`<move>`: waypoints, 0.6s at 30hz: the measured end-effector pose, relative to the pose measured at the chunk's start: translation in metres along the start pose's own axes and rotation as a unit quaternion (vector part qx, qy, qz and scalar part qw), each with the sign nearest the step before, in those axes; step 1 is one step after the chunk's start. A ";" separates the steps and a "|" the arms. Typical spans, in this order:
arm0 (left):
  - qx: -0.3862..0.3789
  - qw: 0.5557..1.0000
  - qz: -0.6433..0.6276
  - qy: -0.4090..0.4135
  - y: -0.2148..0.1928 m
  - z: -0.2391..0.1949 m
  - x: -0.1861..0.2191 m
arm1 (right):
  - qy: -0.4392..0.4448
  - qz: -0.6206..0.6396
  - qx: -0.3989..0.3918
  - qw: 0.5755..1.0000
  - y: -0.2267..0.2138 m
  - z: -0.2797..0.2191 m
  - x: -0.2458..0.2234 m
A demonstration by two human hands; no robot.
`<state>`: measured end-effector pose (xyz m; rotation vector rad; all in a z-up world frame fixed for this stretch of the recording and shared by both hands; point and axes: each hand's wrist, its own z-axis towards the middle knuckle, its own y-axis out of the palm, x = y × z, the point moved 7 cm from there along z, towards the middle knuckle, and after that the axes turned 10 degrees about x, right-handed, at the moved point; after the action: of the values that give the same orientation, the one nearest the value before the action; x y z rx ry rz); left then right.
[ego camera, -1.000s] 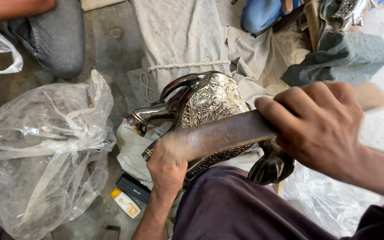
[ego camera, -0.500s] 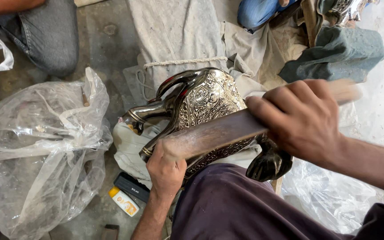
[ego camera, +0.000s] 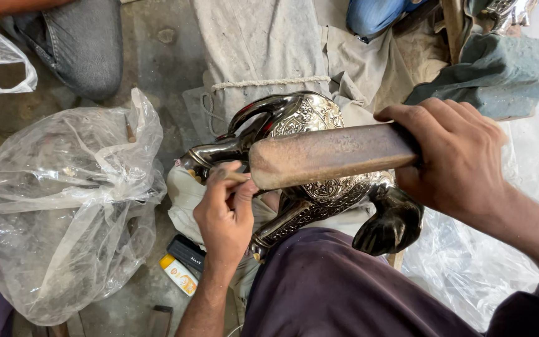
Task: The person uses a wooden mallet and a small metal chisel to engrave intricate patterns onto a silver-colored metal elephant statue. The statue is held on the person's lap as they repeatedly strike the chisel to create detailed designs on the surface.
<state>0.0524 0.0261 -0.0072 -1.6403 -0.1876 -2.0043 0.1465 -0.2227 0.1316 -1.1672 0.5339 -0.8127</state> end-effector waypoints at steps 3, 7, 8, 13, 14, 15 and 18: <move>-0.014 0.999 0.026 0.022 0.003 0.003 0.002 | 0.012 0.018 0.002 1.000 0.004 0.005 0.002; -0.005 0.996 0.052 0.072 0.007 0.001 0.005 | 0.015 0.047 0.013 0.999 0.004 0.015 -0.001; -0.002 0.997 0.034 0.072 0.007 0.000 0.005 | 0.010 0.069 0.027 0.997 0.002 0.018 -0.004; 0.016 0.992 0.086 0.094 0.008 -0.005 0.009 | -0.034 -0.030 -0.094 0.995 0.018 0.026 -0.016; 0.009 0.990 0.103 0.091 0.009 -0.006 0.008 | -0.079 -0.154 -0.129 0.977 0.022 0.025 -0.018; 0.003 0.989 0.120 0.089 0.009 -0.008 0.007 | -0.072 -0.096 -0.094 0.988 0.017 0.028 -0.021; 0.015 0.987 0.114 0.110 0.006 -0.012 0.005 | -0.042 0.010 -0.052 0.998 0.013 0.033 -0.022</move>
<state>0.0444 0.0141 -0.0073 -1.3433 0.0499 -1.9755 0.1607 -0.1834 0.1292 -1.2836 0.5225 -0.7214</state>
